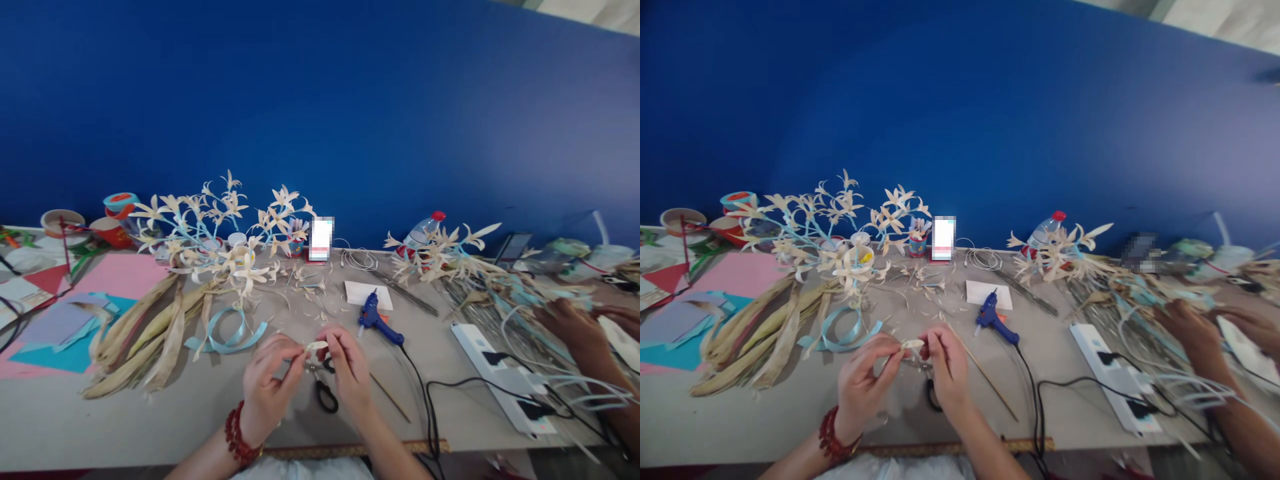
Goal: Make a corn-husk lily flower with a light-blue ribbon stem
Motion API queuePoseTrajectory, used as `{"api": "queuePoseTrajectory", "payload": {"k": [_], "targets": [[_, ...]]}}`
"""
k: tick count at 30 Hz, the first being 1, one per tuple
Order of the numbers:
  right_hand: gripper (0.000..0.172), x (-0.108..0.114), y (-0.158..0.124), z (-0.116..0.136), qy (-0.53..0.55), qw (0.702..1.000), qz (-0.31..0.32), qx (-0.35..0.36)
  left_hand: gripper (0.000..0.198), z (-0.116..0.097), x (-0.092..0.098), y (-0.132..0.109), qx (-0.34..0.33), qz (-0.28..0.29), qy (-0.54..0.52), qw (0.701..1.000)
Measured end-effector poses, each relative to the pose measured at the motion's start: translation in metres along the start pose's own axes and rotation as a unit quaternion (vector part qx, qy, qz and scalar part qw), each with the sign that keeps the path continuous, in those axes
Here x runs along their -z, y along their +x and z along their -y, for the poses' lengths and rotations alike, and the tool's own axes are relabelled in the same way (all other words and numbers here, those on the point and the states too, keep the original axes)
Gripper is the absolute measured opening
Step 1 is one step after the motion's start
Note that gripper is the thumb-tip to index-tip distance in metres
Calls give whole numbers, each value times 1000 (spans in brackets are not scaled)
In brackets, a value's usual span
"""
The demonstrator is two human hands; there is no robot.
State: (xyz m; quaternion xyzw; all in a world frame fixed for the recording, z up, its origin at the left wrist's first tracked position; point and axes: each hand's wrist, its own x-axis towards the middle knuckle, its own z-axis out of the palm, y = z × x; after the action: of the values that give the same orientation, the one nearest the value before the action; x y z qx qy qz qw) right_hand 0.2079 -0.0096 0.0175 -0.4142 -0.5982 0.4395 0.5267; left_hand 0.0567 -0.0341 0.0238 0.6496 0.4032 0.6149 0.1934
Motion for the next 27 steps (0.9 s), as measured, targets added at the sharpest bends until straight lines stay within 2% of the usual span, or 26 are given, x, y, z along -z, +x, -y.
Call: {"api": "queuePoseTrajectory", "payload": {"k": [5, 12, 17, 27], "targets": [[29, 4, 1, -6, -38, 999, -4, -30, 21, 1, 1, -1, -10, -10, -2, 1000], [37, 8, 2, -9, -32, 997, 1, -71, 12, 2, 2, -4, 122, -40, -11, 992], [40, 8, 0, -13, -41, 996, 19, -80, 11, 4, 1, -5, 145, -32, -16, 989], [36, 9, -2, -15, 2, 994, 37, -102, 6, 12, -1, -9, 201, -19, -38, 979]]}}
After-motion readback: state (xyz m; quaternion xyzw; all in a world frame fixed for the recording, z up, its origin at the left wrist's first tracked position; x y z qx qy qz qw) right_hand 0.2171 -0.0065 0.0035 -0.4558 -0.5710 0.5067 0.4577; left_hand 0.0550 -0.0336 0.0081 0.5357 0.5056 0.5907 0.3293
